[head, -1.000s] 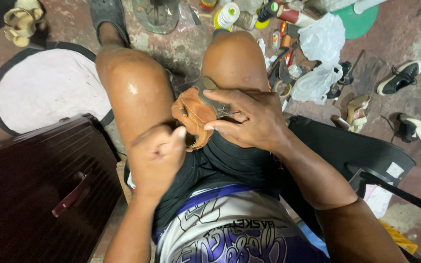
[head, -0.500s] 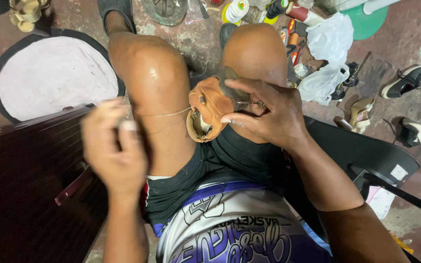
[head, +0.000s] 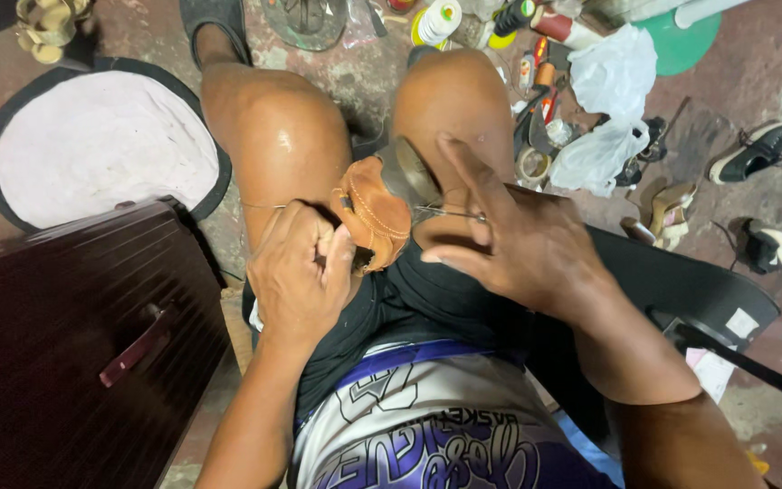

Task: The person sews a brown leather shoe using a needle and thread. They repeatedly push the needle through the shoe's upper and pull the thread tight to secure the stitching.

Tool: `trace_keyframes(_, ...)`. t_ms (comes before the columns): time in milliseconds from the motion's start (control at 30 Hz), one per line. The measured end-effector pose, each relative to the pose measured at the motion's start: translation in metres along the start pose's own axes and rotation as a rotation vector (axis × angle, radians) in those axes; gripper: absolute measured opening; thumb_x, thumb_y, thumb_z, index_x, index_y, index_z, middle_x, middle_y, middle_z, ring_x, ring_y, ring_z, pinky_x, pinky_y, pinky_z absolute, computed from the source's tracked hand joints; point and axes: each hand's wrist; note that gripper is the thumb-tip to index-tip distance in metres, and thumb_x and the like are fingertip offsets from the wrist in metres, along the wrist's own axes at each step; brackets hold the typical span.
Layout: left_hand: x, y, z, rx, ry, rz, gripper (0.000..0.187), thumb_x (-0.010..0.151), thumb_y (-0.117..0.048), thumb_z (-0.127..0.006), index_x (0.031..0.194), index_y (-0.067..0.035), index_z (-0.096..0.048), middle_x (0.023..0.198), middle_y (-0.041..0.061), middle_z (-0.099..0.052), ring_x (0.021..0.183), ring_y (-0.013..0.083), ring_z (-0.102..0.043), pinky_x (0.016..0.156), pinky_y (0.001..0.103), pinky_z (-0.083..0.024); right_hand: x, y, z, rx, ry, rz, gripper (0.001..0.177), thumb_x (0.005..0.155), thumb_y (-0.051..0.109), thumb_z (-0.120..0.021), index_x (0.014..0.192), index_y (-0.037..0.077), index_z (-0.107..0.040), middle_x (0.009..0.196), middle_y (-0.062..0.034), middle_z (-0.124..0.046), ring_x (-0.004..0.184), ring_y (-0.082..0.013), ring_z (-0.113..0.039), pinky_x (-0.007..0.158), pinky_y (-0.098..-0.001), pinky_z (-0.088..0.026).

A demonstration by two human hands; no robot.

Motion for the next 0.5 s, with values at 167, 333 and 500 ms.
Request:
trace_keyframes(167,0.000,0.004,0.001,-0.063,-0.009,0.047,0.031,0.091,-0.009,-0.074,0.078,-0.002,-0.047,0.078,0.013,-0.048,0.068,0.0333,-0.050,0.063,0.043,-0.039,-0.012,-0.006,0.012,-0.076,0.059,0.021,0.100,0.073,0.049,-0.084,0.156,0.017,-0.037,0.090,-0.0093,-0.075,0.081,-0.0336,-0.073,0.069,-0.0476,-0.055)
trace_keyframes(333,-0.002,0.005,-0.003,-0.065,-0.096,0.057,0.032,0.092,0.000,-0.073,0.075,0.000,-0.047,0.084,0.015,-0.056,0.064,0.0274,-0.051,0.059,0.038,-0.041,0.001,0.003,-0.022,0.048,-0.266,0.173,0.081,0.082,0.045,-0.082,0.146,0.012,-0.045,0.108,-0.0168,-0.072,0.081,-0.0289,-0.071,0.062,-0.0385,-0.055)
trace_keyframes(500,-0.007,0.015,-0.005,-0.050,-0.331,-0.091,0.036,0.105,0.003,-0.062,0.079,-0.004,-0.038,0.110,0.020,-0.063,0.087,0.0241,-0.062,0.073,0.035,-0.051,0.001,-0.006,-0.019,0.115,-0.164,0.092,0.028,0.093,0.030,-0.082,0.107,0.010,-0.068,0.081,-0.0069,-0.070,0.068,-0.0218,-0.068,0.062,-0.0365,-0.053)
Point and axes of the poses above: each hand's wrist, its own x-axis towards the middle knuckle, its own z-axis out of the back of the hand, y = z × x
